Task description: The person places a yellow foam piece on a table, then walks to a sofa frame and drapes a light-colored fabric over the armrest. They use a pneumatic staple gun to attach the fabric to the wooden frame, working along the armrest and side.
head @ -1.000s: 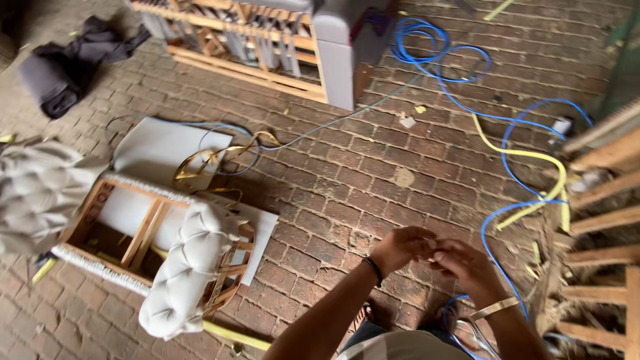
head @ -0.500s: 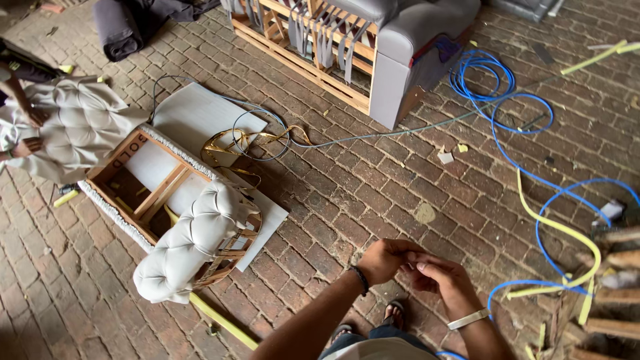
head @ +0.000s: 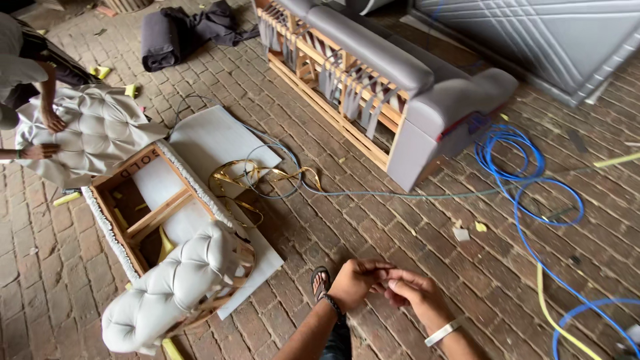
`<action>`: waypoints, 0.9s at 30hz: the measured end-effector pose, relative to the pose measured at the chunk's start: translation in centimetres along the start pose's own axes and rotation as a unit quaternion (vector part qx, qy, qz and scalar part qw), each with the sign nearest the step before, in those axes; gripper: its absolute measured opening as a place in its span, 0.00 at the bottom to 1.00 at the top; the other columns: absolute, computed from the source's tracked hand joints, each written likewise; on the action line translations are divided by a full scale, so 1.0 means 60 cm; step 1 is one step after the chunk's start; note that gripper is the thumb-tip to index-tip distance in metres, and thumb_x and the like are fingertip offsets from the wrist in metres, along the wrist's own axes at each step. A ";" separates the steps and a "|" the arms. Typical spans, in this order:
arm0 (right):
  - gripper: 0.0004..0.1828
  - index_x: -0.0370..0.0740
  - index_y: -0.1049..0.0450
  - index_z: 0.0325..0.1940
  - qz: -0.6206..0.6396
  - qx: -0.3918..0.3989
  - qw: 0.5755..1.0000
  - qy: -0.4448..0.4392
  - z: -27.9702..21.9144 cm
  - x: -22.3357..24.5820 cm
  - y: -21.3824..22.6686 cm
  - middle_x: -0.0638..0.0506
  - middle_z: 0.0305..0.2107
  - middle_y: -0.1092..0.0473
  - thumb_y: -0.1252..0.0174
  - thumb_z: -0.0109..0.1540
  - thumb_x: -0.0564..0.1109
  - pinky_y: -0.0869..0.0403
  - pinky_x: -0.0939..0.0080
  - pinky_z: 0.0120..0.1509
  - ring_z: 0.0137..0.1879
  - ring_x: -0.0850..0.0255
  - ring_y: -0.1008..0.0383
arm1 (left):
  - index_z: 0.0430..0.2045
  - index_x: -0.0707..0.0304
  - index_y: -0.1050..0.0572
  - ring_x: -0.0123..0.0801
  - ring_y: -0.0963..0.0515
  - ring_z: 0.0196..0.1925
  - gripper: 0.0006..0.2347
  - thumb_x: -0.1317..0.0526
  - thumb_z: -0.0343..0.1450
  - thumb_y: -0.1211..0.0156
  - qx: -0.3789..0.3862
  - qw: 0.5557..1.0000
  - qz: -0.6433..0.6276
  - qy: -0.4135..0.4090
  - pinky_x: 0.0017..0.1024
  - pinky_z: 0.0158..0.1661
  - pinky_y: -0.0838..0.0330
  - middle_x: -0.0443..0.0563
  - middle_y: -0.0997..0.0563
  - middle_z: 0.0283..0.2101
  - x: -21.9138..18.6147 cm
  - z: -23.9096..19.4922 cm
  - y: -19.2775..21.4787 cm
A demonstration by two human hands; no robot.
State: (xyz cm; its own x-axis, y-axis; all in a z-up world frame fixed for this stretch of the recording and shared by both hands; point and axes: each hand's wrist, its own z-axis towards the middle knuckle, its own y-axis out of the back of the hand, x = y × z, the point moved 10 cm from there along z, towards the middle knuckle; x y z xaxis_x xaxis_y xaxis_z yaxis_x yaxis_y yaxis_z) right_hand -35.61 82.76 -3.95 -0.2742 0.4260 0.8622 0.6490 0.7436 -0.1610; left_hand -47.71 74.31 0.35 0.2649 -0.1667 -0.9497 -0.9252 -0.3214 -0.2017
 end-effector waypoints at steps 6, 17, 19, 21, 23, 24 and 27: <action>0.17 0.38 0.18 0.52 -0.024 0.021 0.999 0.012 0.234 0.161 -0.092 0.50 0.27 0.22 0.40 0.60 0.45 0.25 0.65 0.37 0.30 0.65 0.25 | 0.43 0.75 0.18 0.29 0.16 0.35 0.08 0.68 0.73 0.35 -0.076 0.996 -0.042 -0.030 0.27 0.38 0.21 0.55 0.14 0.36 -0.079 0.204 0.217; 0.17 0.36 0.19 0.52 -0.002 -0.047 0.999 0.026 0.599 0.425 -0.116 0.48 0.29 0.21 0.41 0.61 0.44 0.24 0.63 0.40 0.35 0.63 0.22 | 0.48 0.69 0.20 0.27 0.17 0.37 0.12 0.73 0.72 0.46 -0.056 0.997 0.008 -0.061 0.25 0.41 0.21 0.52 0.15 0.39 -0.283 0.527 0.464; 0.18 0.37 0.18 0.53 0.010 -0.056 0.998 0.028 0.683 0.457 -0.095 0.48 0.29 0.22 0.41 0.61 0.43 0.24 0.62 0.39 0.34 0.63 0.24 | 0.46 0.71 0.19 0.28 0.17 0.36 0.10 0.71 0.73 0.43 -0.081 0.993 0.053 -0.060 0.26 0.39 0.22 0.52 0.15 0.38 -0.302 0.588 0.519; 0.17 0.37 0.19 0.53 0.021 -0.072 0.997 0.028 0.779 0.495 -0.061 0.47 0.29 0.22 0.41 0.61 0.43 0.25 0.62 0.39 0.33 0.62 0.24 | 0.46 0.72 0.19 0.28 0.16 0.36 0.10 0.70 0.73 0.42 -0.099 0.991 0.072 -0.053 0.26 0.39 0.21 0.52 0.14 0.38 -0.314 0.659 0.573; 0.16 0.37 0.19 0.53 0.029 -0.097 0.995 0.020 0.883 0.532 -0.025 0.46 0.29 0.22 0.42 0.62 0.42 0.25 0.62 0.39 0.33 0.62 0.24 | 0.46 0.72 0.20 0.27 0.15 0.36 0.10 0.69 0.73 0.43 -0.111 0.991 0.062 -0.038 0.26 0.39 0.20 0.51 0.14 0.38 -0.319 0.730 0.633; 0.16 0.36 0.20 0.52 0.050 -0.101 0.993 0.022 0.937 0.554 -0.016 0.47 0.29 0.23 0.42 0.62 0.42 0.25 0.62 0.39 0.32 0.62 0.25 | 0.45 0.72 0.20 0.28 0.16 0.35 0.10 0.68 0.73 0.42 -0.133 0.990 0.048 -0.028 0.26 0.39 0.20 0.52 0.14 0.37 -0.326 0.766 0.675; 0.14 0.34 0.20 0.50 0.074 -0.093 0.992 0.028 1.078 0.647 0.003 0.48 0.29 0.24 0.41 0.62 0.42 0.25 0.63 0.39 0.31 0.63 0.26 | 0.45 0.71 0.19 0.29 0.16 0.35 0.10 0.67 0.72 0.40 -0.198 0.980 0.019 -0.010 0.27 0.38 0.20 0.53 0.13 0.37 -0.369 0.863 0.765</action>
State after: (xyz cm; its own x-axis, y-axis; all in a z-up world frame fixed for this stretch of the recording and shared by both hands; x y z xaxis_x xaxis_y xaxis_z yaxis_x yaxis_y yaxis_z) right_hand -92.03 132.75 -1.58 -0.1290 0.4907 0.8617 0.8008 0.5641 -0.2014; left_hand -110.09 111.50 -0.29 0.2235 -0.1690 -0.9599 -0.7555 -0.6523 -0.0610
